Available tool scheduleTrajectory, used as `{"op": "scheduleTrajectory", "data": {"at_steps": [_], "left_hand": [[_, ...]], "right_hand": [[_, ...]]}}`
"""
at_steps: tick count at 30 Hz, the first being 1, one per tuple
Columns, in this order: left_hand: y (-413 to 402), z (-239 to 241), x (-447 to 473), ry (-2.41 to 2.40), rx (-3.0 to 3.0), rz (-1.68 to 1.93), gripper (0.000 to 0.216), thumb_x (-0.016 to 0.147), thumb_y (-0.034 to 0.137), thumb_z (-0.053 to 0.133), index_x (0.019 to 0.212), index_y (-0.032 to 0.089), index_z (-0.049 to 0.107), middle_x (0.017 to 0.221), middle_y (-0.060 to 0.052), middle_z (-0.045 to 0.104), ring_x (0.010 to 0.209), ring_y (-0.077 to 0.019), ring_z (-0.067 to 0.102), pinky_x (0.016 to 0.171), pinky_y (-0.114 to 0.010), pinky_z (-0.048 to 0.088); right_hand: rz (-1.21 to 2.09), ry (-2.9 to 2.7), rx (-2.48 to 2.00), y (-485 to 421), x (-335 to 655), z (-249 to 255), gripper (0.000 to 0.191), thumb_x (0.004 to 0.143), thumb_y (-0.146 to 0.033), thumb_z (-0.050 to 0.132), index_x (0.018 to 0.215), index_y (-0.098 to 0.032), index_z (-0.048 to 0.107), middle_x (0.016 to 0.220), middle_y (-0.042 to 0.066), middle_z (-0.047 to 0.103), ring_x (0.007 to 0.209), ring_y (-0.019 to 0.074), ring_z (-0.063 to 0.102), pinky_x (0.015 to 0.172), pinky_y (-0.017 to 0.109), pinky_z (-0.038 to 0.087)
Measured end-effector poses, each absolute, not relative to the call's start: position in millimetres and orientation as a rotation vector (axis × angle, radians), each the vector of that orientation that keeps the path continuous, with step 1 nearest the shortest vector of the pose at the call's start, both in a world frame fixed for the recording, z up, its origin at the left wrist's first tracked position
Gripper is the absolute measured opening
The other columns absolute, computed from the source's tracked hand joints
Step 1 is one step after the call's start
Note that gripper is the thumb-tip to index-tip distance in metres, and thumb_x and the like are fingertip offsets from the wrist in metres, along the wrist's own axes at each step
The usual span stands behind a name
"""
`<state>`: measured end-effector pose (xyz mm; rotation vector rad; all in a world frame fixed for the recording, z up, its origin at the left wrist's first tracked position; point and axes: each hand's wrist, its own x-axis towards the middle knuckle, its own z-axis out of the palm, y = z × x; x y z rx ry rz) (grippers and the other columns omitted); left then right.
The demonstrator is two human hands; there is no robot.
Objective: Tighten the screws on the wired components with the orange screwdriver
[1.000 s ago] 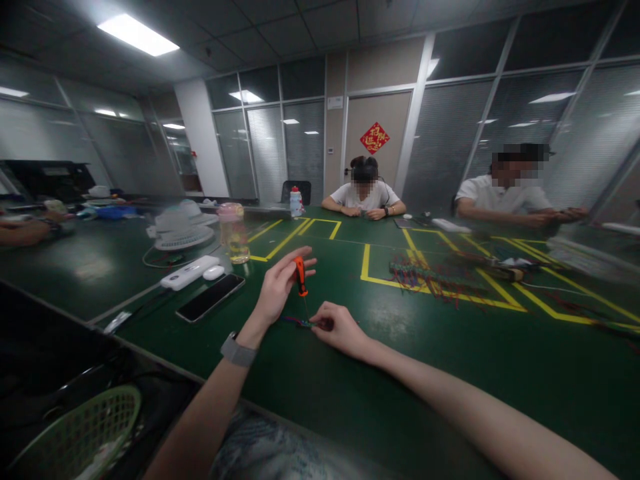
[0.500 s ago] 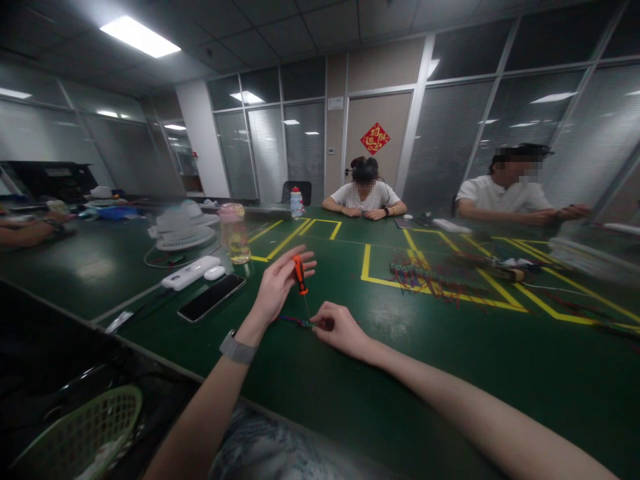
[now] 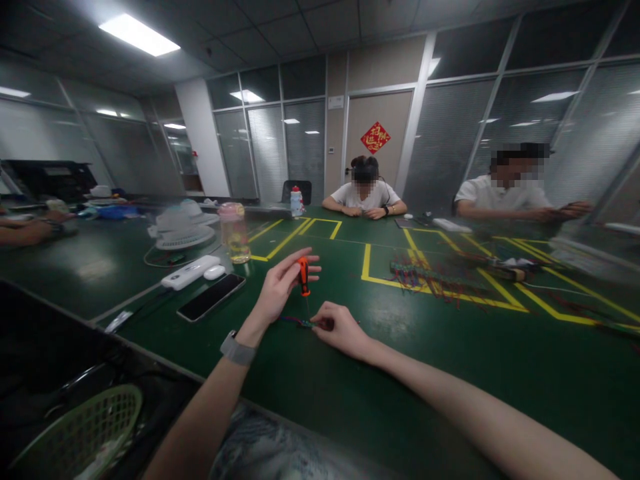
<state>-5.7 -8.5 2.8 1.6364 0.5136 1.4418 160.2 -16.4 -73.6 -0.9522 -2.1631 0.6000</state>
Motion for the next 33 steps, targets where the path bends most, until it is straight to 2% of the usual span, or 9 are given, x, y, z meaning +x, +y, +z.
{"op": "scheduleTrajectory", "data": {"at_steps": [5, 10, 13, 16, 19, 22, 25, 28, 33], "left_hand": [[-8.5, 1.1, -5.2, 0.731, 1.741, 1.634, 0.025, 0.076, 0.03, 0.066, 0.099, 0.019, 0.067, 0.095, -0.005, 0.059, 0.081, -0.0131, 0.059, 0.073, -0.025, 0.05], [-9.3, 2.8, -5.2, 0.572, 1.664, 1.547, 0.032, 0.088, 0.033, 0.047, 0.114, 0.02, 0.062, 0.12, -0.009, 0.056, 0.101, -0.0191, 0.059, 0.083, -0.032, 0.051], [-8.9, 2.4, -5.7, 0.546, 1.583, 1.516, 0.034, 0.085, 0.033, 0.053, 0.116, 0.019, 0.06, 0.107, -0.008, 0.063, 0.088, -0.0175, 0.063, 0.076, -0.032, 0.053], [-7.8, 1.3, -7.3, 0.678, 1.645, 1.622, 0.026, 0.077, 0.031, 0.065, 0.099, 0.018, 0.067, 0.092, -0.004, 0.062, 0.075, -0.0121, 0.06, 0.067, -0.024, 0.05], [-7.2, 1.3, -7.9, 0.723, 1.694, 1.656, 0.023, 0.08, 0.032, 0.061, 0.097, 0.02, 0.069, 0.106, -0.006, 0.058, 0.086, -0.0132, 0.059, 0.071, -0.022, 0.049], [-7.7, 1.8, -6.2, 0.588, 1.62, 1.57, 0.031, 0.088, 0.033, 0.048, 0.112, 0.023, 0.063, 0.12, -0.007, 0.057, 0.101, -0.0183, 0.059, 0.081, -0.029, 0.05], [-8.5, 1.9, -5.1, 0.549, 1.566, 1.511, 0.036, 0.085, 0.033, 0.052, 0.119, 0.021, 0.058, 0.109, -0.008, 0.063, 0.089, -0.0175, 0.063, 0.077, -0.031, 0.052], [-8.5, 1.7, -6.5, 0.684, 1.642, 1.6, 0.03, 0.077, 0.031, 0.064, 0.104, 0.018, 0.066, 0.093, -0.005, 0.062, 0.078, -0.0127, 0.06, 0.072, -0.025, 0.051], [-6.7, 0.6, -6.5, 0.621, 1.646, 1.59, 0.028, 0.085, 0.031, 0.053, 0.108, 0.022, 0.066, 0.12, -0.007, 0.053, 0.103, -0.0183, 0.057, 0.084, -0.028, 0.05]], "right_hand": [[0.605, -2.167, -0.961, -15.5, 160.3, -74.4, 0.011, 0.073, -0.013, 0.061, 0.081, -0.014, 0.068, 0.079, 0.003, 0.059, 0.067, 0.0118, 0.054, 0.061, 0.024, 0.044], [0.595, -2.176, -0.953, -15.8, 160.8, -73.6, 0.01, 0.074, -0.014, 0.061, 0.081, -0.014, 0.068, 0.08, 0.003, 0.059, 0.068, 0.0118, 0.054, 0.061, 0.024, 0.044], [0.594, -2.177, -0.948, -15.7, 161.4, -73.5, 0.009, 0.074, -0.015, 0.061, 0.081, -0.015, 0.068, 0.08, 0.003, 0.059, 0.067, 0.0118, 0.054, 0.061, 0.024, 0.044], [0.592, -2.174, -0.949, -15.2, 161.9, -74.5, 0.01, 0.074, -0.014, 0.061, 0.082, -0.015, 0.068, 0.08, 0.003, 0.059, 0.067, 0.0118, 0.054, 0.061, 0.024, 0.044], [0.592, -2.171, -0.943, -15.3, 161.7, -74.7, 0.01, 0.074, -0.014, 0.061, 0.082, -0.015, 0.068, 0.079, 0.003, 0.058, 0.066, 0.0116, 0.054, 0.06, 0.024, 0.044], [0.596, -2.169, -0.94, -15.8, 161.2, -74.1, 0.01, 0.074, -0.014, 0.061, 0.081, -0.015, 0.068, 0.079, 0.003, 0.058, 0.066, 0.0114, 0.054, 0.06, 0.023, 0.044], [0.594, -2.168, -0.945, -15.5, 160.7, -74.4, 0.011, 0.073, -0.013, 0.061, 0.081, -0.015, 0.068, 0.079, 0.003, 0.059, 0.066, 0.0115, 0.053, 0.06, 0.024, 0.043], [0.591, -2.166, -0.943, -14.7, 160.7, -75.7, 0.011, 0.073, -0.013, 0.061, 0.081, -0.015, 0.068, 0.078, 0.003, 0.058, 0.066, 0.0112, 0.053, 0.06, 0.023, 0.043], [0.6, -2.162, -0.939, -14.8, 161.0, -75.8, 0.01, 0.073, -0.013, 0.061, 0.081, -0.014, 0.068, 0.078, 0.003, 0.058, 0.066, 0.0113, 0.054, 0.06, 0.023, 0.044]]}}
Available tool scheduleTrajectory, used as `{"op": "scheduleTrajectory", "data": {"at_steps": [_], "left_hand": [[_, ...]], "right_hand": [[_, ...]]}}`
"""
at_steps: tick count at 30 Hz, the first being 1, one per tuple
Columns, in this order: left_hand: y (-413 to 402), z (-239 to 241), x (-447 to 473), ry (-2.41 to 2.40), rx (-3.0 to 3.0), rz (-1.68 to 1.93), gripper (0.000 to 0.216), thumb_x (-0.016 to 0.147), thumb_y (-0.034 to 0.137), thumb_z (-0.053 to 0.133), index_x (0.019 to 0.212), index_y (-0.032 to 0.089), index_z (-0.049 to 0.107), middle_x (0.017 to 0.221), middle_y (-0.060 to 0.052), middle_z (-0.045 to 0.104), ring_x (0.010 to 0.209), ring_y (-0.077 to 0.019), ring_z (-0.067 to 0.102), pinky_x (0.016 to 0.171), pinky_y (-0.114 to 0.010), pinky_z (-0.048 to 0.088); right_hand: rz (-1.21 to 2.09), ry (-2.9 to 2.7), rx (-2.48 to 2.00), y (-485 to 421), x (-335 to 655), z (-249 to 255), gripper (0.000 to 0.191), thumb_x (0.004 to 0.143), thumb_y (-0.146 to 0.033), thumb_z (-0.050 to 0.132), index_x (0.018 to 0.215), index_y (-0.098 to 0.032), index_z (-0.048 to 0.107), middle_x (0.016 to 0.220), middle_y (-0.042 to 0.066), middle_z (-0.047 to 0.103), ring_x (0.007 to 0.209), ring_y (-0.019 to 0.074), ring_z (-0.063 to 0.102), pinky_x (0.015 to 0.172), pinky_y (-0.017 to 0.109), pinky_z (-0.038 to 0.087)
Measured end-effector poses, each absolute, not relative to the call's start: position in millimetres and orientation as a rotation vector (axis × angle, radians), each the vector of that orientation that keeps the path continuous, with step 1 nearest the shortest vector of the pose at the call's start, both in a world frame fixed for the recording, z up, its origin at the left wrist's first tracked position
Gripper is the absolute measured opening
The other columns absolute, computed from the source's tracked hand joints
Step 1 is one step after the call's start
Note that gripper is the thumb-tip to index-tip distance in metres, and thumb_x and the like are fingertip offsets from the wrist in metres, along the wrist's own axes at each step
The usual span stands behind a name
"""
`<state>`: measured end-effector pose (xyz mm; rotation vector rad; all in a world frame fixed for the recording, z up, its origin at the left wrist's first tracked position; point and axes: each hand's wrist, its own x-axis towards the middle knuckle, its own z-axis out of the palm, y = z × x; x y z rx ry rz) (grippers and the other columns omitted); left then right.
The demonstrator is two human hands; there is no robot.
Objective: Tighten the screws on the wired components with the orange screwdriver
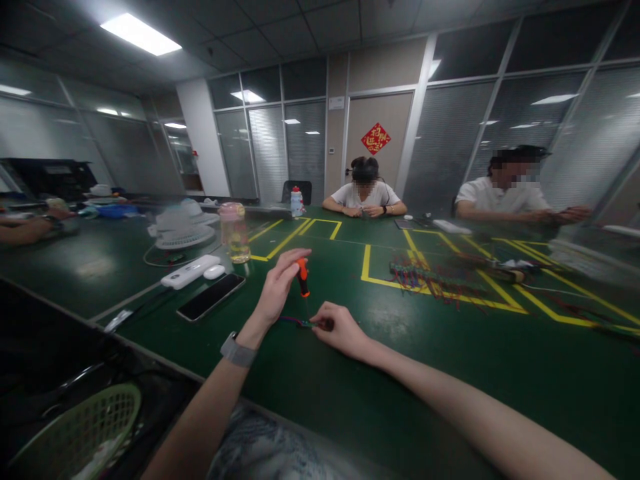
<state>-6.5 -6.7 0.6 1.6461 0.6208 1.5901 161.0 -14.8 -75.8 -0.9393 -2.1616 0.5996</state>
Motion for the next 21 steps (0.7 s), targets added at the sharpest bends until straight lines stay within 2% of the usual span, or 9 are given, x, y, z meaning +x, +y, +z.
{"op": "scheduleTrajectory", "data": {"at_steps": [2, 4, 8, 10, 13, 16, 19, 21], "left_hand": [[-6.7, 0.1, -5.1, 0.512, 1.563, 1.5, 0.035, 0.088, 0.032, 0.047, 0.12, 0.022, 0.058, 0.124, -0.008, 0.053, 0.104, -0.0207, 0.058, 0.084, -0.033, 0.051], [-7.3, 0.0, -4.6, 0.494, 1.521, 1.463, 0.039, 0.086, 0.032, 0.05, 0.124, 0.021, 0.055, 0.118, -0.009, 0.058, 0.096, -0.0202, 0.061, 0.081, -0.034, 0.053], [-8.1, 0.5, -6.7, 0.65, 1.637, 1.577, 0.03, 0.076, 0.029, 0.065, 0.105, 0.019, 0.066, 0.097, -0.005, 0.062, 0.082, -0.0139, 0.06, 0.073, -0.025, 0.051], [-7.7, 0.5, -7.1, 0.683, 1.683, 1.602, 0.026, 0.078, 0.029, 0.064, 0.101, 0.02, 0.068, 0.104, -0.006, 0.059, 0.089, -0.0143, 0.058, 0.076, -0.024, 0.049], [-7.0, 0.1, -5.7, 0.551, 1.6, 1.541, 0.031, 0.085, 0.032, 0.051, 0.112, 0.022, 0.064, 0.121, -0.008, 0.056, 0.103, -0.019, 0.057, 0.083, -0.029, 0.05], [-7.3, -0.1, -5.1, 0.473, 1.521, 1.47, 0.037, 0.086, 0.032, 0.05, 0.12, 0.02, 0.058, 0.113, -0.009, 0.061, 0.094, -0.0189, 0.062, 0.08, -0.033, 0.052], [-8.0, 0.6, -6.7, 0.592, 1.597, 1.545, 0.031, 0.08, 0.03, 0.061, 0.108, 0.019, 0.065, 0.094, -0.005, 0.063, 0.08, -0.0133, 0.061, 0.072, -0.026, 0.051], [-8.2, 1.1, -7.5, 0.656, 1.652, 1.592, 0.026, 0.078, 0.03, 0.063, 0.101, 0.02, 0.068, 0.096, -0.004, 0.061, 0.083, -0.0128, 0.059, 0.073, -0.023, 0.049]], "right_hand": [[0.597, -2.163, -0.937, -15.0, 161.2, -75.3, 0.01, 0.073, -0.013, 0.061, 0.081, -0.015, 0.068, 0.079, 0.003, 0.059, 0.066, 0.0114, 0.054, 0.06, 0.023, 0.044], [0.595, -2.166, -0.935, -15.0, 161.3, -75.1, 0.011, 0.073, -0.013, 0.061, 0.081, -0.015, 0.068, 0.08, 0.003, 0.059, 0.067, 0.0117, 0.054, 0.061, 0.024, 0.044], [0.604, -2.169, -0.937, -14.6, 161.5, -75.8, 0.011, 0.074, -0.014, 0.06, 0.082, -0.015, 0.068, 0.08, 0.003, 0.059, 0.068, 0.0119, 0.055, 0.061, 0.024, 0.045], [0.604, -2.172, -0.934, -14.5, 161.7, -76.0, 0.011, 0.074, -0.014, 0.06, 0.082, -0.015, 0.068, 0.08, 0.003, 0.058, 0.067, 0.0116, 0.054, 0.061, 0.024, 0.044], [0.595, -2.173, -0.939, -14.8, 161.9, -75.6, 0.011, 0.074, -0.014, 0.061, 0.082, -0.015, 0.068, 0.08, 0.003, 0.058, 0.067, 0.0115, 0.054, 0.061, 0.024, 0.044], [0.595, -2.174, -0.945, -14.9, 162.0, -75.2, 0.011, 0.074, -0.014, 0.061, 0.082, -0.015, 0.068, 0.08, 0.003, 0.059, 0.067, 0.0115, 0.054, 0.061, 0.024, 0.044], [0.598, -2.175, -0.936, -14.2, 162.2, -76.1, 0.011, 0.074, -0.015, 0.061, 0.082, -0.015, 0.068, 0.08, 0.003, 0.058, 0.067, 0.0114, 0.054, 0.061, 0.024, 0.044], [0.592, -2.175, -0.932, -13.6, 162.3, -77.3, 0.011, 0.075, -0.015, 0.061, 0.082, -0.015, 0.068, 0.08, 0.003, 0.058, 0.066, 0.0111, 0.054, 0.06, 0.023, 0.044]]}}
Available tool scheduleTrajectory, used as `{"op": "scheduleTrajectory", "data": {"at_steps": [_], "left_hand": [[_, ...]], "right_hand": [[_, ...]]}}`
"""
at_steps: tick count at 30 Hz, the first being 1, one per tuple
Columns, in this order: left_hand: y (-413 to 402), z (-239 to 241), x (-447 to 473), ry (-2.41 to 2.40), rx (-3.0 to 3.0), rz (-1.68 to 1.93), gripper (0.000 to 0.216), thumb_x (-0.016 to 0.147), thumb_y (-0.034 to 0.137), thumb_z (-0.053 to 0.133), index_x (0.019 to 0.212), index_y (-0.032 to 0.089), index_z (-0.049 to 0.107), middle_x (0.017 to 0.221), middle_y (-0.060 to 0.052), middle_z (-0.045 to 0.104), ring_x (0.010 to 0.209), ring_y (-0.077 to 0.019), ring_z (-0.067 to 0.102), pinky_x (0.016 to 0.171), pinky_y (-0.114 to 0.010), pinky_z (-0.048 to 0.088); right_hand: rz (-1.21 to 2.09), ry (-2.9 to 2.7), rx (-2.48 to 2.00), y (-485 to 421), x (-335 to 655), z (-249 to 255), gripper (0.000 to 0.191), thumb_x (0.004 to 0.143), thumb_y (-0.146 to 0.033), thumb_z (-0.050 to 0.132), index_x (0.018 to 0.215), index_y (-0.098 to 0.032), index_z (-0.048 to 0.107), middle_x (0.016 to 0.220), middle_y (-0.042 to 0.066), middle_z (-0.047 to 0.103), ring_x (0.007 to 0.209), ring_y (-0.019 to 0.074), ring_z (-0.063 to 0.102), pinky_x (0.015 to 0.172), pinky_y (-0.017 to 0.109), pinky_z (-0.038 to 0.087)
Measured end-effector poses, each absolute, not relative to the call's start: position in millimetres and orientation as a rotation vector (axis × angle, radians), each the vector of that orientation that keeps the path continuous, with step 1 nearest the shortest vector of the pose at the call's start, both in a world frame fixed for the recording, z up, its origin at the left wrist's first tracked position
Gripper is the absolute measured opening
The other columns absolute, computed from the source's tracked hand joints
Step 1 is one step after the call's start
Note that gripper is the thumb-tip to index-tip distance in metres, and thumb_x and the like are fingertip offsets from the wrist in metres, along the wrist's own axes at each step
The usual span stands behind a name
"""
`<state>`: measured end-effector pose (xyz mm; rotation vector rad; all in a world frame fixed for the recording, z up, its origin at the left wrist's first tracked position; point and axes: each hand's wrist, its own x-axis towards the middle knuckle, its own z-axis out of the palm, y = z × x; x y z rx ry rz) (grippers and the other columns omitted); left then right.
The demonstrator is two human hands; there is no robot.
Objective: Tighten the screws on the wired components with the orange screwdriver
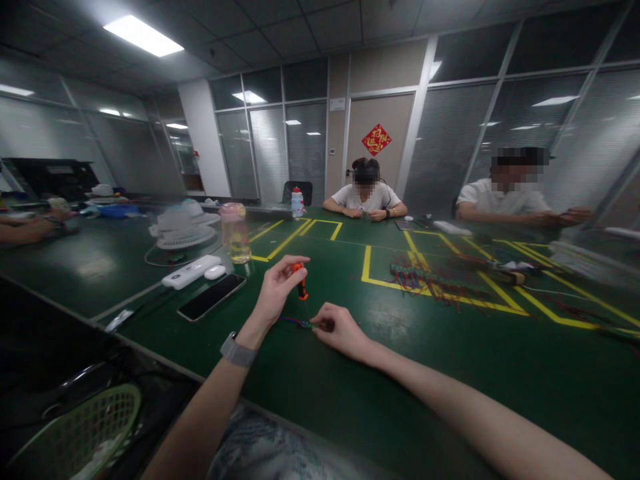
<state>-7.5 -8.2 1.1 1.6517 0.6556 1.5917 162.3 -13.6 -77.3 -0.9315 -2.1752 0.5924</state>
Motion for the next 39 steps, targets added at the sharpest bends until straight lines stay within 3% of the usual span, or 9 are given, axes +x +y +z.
{"op": "scheduleTrajectory", "data": {"at_steps": [5, 11, 16, 19, 23, 28, 31, 35, 39], "left_hand": [[-7.3, 0.6, -5.4, 0.49, 1.528, 1.513, 0.033, 0.087, 0.034, 0.049, 0.116, 0.022, 0.061, 0.122, -0.008, 0.057, 0.103, -0.0205, 0.059, 0.083, -0.032, 0.051], [-5.3, -1.1, -7.9, 0.64, 1.602, 1.618, 0.026, 0.076, 0.029, 0.065, 0.1, 0.018, 0.068, 0.094, -0.004, 0.063, 0.079, -0.0122, 0.06, 0.072, -0.024, 0.049], [-6.6, 0.4, -6.8, 0.494, 1.525, 1.539, 0.03, 0.086, 0.031, 0.05, 0.111, 0.02, 0.064, 0.119, -0.008, 0.058, 0.1, -0.0189, 0.059, 0.082, -0.03, 0.05], [-6.9, 0.0, -6.1, 0.469, 1.471, 1.501, 0.034, 0.085, 0.031, 0.054, 0.116, 0.019, 0.061, 0.109, -0.009, 0.063, 0.091, -0.0186, 0.062, 0.079, -0.032, 0.052], [-6.1, -1.0, -7.3, 0.659, 1.575, 1.665, 0.024, 0.075, 0.029, 0.067, 0.097, 0.018, 0.068, 0.091, -0.004, 0.063, 0.08, -0.0132, 0.06, 0.073, -0.024, 0.05], [-7.1, 0.5, -5.4, 0.507, 1.511, 1.568, 0.031, 0.086, 0.033, 0.052, 0.11, 0.019, 0.065, 0.117, -0.009, 0.059, 0.1, -0.0197, 0.059, 0.082, -0.03, 0.05], [-7.3, 0.2, -4.9, 0.479, 1.473, 1.511, 0.035, 0.084, 0.033, 0.055, 0.115, 0.018, 0.062, 0.105, -0.009, 0.065, 0.089, -0.0186, 0.063, 0.077, -0.032, 0.052], [-6.2, -0.9, -6.8, 0.643, 1.59, 1.632, 0.024, 0.077, 0.029, 0.065, 0.098, 0.018, 0.069, 0.093, -0.004, 0.064, 0.077, -0.0116, 0.06, 0.071, -0.023, 0.049], [-7.0, -0.4, -5.6, 0.506, 1.542, 1.538, 0.028, 0.085, 0.031, 0.053, 0.107, 0.021, 0.066, 0.116, -0.007, 0.06, 0.1, -0.0187, 0.06, 0.082, -0.029, 0.05]], "right_hand": [[0.581, -2.173, -0.932, -13.2, 162.2, -78.3, 0.011, 0.074, -0.013, 0.061, 0.081, -0.016, 0.068, 0.078, 0.002, 0.058, 0.066, 0.011, 0.054, 0.059, 0.023, 0.043], [0.584, -2.173, -0.933, -14.1, 162.0, -77.1, 0.012, 0.074, -0.015, 0.061, 0.083, -0.016, 0.069, 0.08, 0.003, 0.059, 0.067, 0.0114, 0.054, 0.06, 0.024, 0.044], [0.584, -2.174, -0.931, -14.1, 162.5, -76.8, 0.011, 0.074, -0.015, 0.061, 0.082, -0.015, 0.069, 0.08, 0.003, 0.059, 0.067, 0.0116, 0.054, 0.061, 0.024, 0.044], [0.584, -2.176, -0.926, -13.9, 162.7, -77.0, 0.011, 0.074, -0.015, 0.061, 0.083, -0.016, 0.069, 0.08, 0.003, 0.059, 0.067, 0.0116, 0.054, 0.061, 0.024, 0.044], [0.581, -2.179, -0.936, -13.7, 162.7, -77.1, 0.011, 0.075, -0.015, 0.061, 0.082, -0.016, 0.069, 0.079, 0.003, 0.059, 0.067, 0.0119, 0.054, 0.061, 0.024, 0.044], [0.585, -2.176, -0.947, -13.9, 162.0, -75.9, 0.012, 0.074, -0.013, 0.061, 0.082, -0.015, 0.069, 0.079, 0.003, 0.059, 0.067, 0.0118, 0.054, 0.061, 0.024, 0.044], [0.586, -2.178, -0.952, -14.2, 161.3, -74.9, 0.011, 0.074, -0.013, 0.061, 0.082, -0.015, 0.069, 0.078, 0.003, 0.058, 0.067, 0.0119, 0.054, 0.061, 0.024, 0.043], [0.598, -2.171, -0.95, -14.6, 160.8, -74.6, 0.011, 0.074, -0.013, 0.061, 0.081, -0.014, 0.069, 0.078, 0.003, 0.058, 0.066, 0.0116, 0.053, 0.06, 0.023, 0.042], [0.603, -2.164, -0.949, -15.2, 161.1, -75.1, 0.009, 0.074, -0.014, 0.061, 0.08, -0.014, 0.068, 0.078, 0.003, 0.057, 0.065, 0.0115, 0.053, 0.059, 0.023, 0.042]]}}
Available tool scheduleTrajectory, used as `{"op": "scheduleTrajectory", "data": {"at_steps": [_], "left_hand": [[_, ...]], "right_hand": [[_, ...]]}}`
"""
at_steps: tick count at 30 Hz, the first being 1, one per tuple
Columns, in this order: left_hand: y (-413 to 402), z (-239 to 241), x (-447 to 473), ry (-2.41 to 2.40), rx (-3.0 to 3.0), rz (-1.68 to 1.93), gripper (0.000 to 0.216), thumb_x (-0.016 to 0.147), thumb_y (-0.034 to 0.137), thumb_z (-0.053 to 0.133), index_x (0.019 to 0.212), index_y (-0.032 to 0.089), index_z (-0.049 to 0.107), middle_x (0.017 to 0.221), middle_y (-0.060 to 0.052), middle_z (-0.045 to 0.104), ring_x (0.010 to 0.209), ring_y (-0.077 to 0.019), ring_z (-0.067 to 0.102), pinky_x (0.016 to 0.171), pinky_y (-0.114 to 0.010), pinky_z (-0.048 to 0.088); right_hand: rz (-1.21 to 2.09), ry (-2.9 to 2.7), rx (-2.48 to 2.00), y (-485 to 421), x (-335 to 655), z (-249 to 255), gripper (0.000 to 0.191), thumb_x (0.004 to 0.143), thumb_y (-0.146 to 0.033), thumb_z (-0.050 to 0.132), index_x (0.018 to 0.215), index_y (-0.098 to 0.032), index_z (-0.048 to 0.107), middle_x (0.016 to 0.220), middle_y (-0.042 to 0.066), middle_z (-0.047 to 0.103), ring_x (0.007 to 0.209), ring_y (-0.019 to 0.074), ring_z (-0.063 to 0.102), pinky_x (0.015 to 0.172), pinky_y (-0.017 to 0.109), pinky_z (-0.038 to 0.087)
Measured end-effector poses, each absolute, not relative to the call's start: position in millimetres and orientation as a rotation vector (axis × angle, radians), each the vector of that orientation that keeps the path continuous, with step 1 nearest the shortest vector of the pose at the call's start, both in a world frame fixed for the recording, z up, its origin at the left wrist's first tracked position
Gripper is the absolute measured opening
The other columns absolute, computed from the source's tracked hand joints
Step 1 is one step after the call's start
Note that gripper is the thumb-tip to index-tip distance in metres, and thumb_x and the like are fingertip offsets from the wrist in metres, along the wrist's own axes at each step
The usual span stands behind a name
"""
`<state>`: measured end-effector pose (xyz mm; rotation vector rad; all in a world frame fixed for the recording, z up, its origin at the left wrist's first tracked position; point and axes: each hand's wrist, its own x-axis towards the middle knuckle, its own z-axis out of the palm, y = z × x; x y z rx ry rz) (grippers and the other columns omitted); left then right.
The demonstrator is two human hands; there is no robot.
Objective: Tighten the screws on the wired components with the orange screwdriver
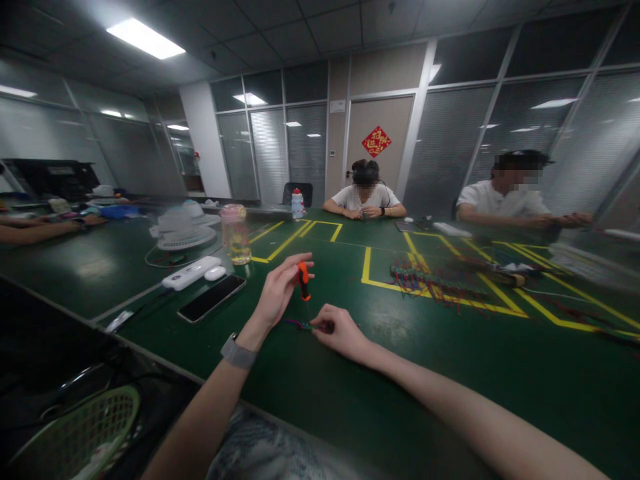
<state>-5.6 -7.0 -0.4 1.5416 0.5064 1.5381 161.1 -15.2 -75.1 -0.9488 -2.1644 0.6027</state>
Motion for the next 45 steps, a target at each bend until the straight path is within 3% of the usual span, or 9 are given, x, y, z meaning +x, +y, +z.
{"op": "scheduleTrajectory", "data": {"at_steps": [3, 7, 12, 17, 23, 28, 34, 39, 45], "left_hand": [[-7.9, -0.3, -4.6, 0.428, 1.46, 1.469, 0.032, 0.085, 0.031, 0.053, 0.114, 0.021, 0.062, 0.111, -0.008, 0.063, 0.096, -0.0205, 0.063, 0.081, -0.035, 0.052], [-6.9, -0.9, -6.5, 0.6, 1.571, 1.599, 0.025, 0.077, 0.029, 0.065, 0.1, 0.018, 0.068, 0.095, -0.005, 0.065, 0.082, -0.014, 0.062, 0.075, -0.026, 0.051], [-6.7, -1.2, -5.6, 0.485, 1.549, 1.498, 0.033, 0.086, 0.031, 0.052, 0.115, 0.02, 0.062, 0.116, -0.009, 0.06, 0.099, -0.0189, 0.06, 0.082, -0.031, 0.05], [-7.9, -0.8, -6.0, 0.603, 1.619, 1.576, 0.029, 0.077, 0.029, 0.065, 0.104, 0.019, 0.066, 0.095, -0.005, 0.062, 0.079, -0.0125, 0.06, 0.071, -0.024, 0.05], [-7.4, -0.1, -6.1, 0.526, 1.591, 1.561, 0.032, 0.088, 0.034, 0.047, 0.112, 0.021, 0.063, 0.119, -0.009, 0.056, 0.1, -0.019, 0.059, 0.08, -0.03, 0.05], [-6.5, -1.3, -7.2, 0.673, 1.658, 1.642, 0.025, 0.078, 0.031, 0.065, 0.1, 0.02, 0.067, 0.092, -0.004, 0.061, 0.078, -0.0129, 0.059, 0.071, -0.025, 0.049], [-7.1, -0.5, -5.5, 0.534, 1.598, 1.558, 0.032, 0.088, 0.033, 0.048, 0.116, 0.023, 0.061, 0.116, -0.008, 0.057, 0.097, -0.017, 0.059, 0.081, -0.03, 0.05], [-6.2, -2.2, -7.5, 0.668, 1.664, 1.617, 0.03, 0.076, 0.031, 0.066, 0.104, 0.02, 0.066, 0.091, -0.004, 0.06, 0.078, -0.0125, 0.058, 0.072, -0.025, 0.049], [-7.7, -0.1, -6.4, 0.557, 1.61, 1.562, 0.033, 0.086, 0.033, 0.051, 0.115, 0.023, 0.062, 0.121, -0.008, 0.055, 0.099, -0.0176, 0.058, 0.083, -0.03, 0.048]], "right_hand": [[0.604, -2.162, -0.938, -15.3, 161.5, -75.4, 0.01, 0.074, -0.014, 0.061, 0.081, -0.014, 0.068, 0.079, 0.003, 0.058, 0.066, 0.0117, 0.053, 0.06, 0.023, 0.043], [0.61, -2.164, -0.938, -15.0, 162.1, -75.7, 0.01, 0.075, -0.015, 0.061, 0.081, -0.014, 0.068, 0.079, 0.003, 0.058, 0.067, 0.0119, 0.054, 0.061, 0.024, 0.043], [0.612, -2.162, -0.942, -15.0, 161.7, -75.9, 0.009, 0.074, -0.015, 0.061, 0.081, -0.014, 0.068, 0.079, 0.003, 0.058, 0.067, 0.0116, 0.053, 0.06, 0.023, 0.043], [0.61, -2.164, -0.935, -14.0, 162.0, -76.7, 0.011, 0.075, -0.015, 0.06, 0.082, -0.015, 0.068, 0.079, 0.003, 0.057, 0.066, 0.0115, 0.053, 0.06, 0.023, 0.043], [0.588, -2.171, -0.941, -12.3, 161.4, -76.4, 0.011, 0.074, -0.015, 0.061, 0.082, -0.014, 0.069, 0.078, 0.003, 0.058, 0.067, 0.012, 0.053, 0.06, 0.024, 0.042], [0.599, -2.175, -0.935, -13.5, 161.4, -75.5, 0.011, 0.075, -0.015, 0.061, 0.083, -0.015, 0.069, 0.079, 0.003, 0.058, 0.067, 0.0118, 0.053, 0.06, 0.023, 0.043], [0.604, -2.176, -0.954, -15.5, 161.1, -74.0, 0.011, 0.074, -0.015, 0.061, 0.082, -0.015, 0.068, 0.08, 0.003, 0.059, 0.067, 0.0117, 0.054, 0.061, 0.024, 0.043], [0.606, -2.178, -0.951, -15.6, 160.9, -74.2, 0.011, 0.075, -0.015, 0.061, 0.082, -0.015, 0.069, 0.079, 0.003, 0.058, 0.067, 0.0116, 0.053, 0.06, 0.024, 0.043], [0.602, -2.176, -0.951, -16.7, 161.0, -72.7, 0.011, 0.075, -0.015, 0.061, 0.082, -0.015, 0.069, 0.08, 0.003, 0.058, 0.067, 0.0116, 0.053, 0.061, 0.024, 0.044]]}}
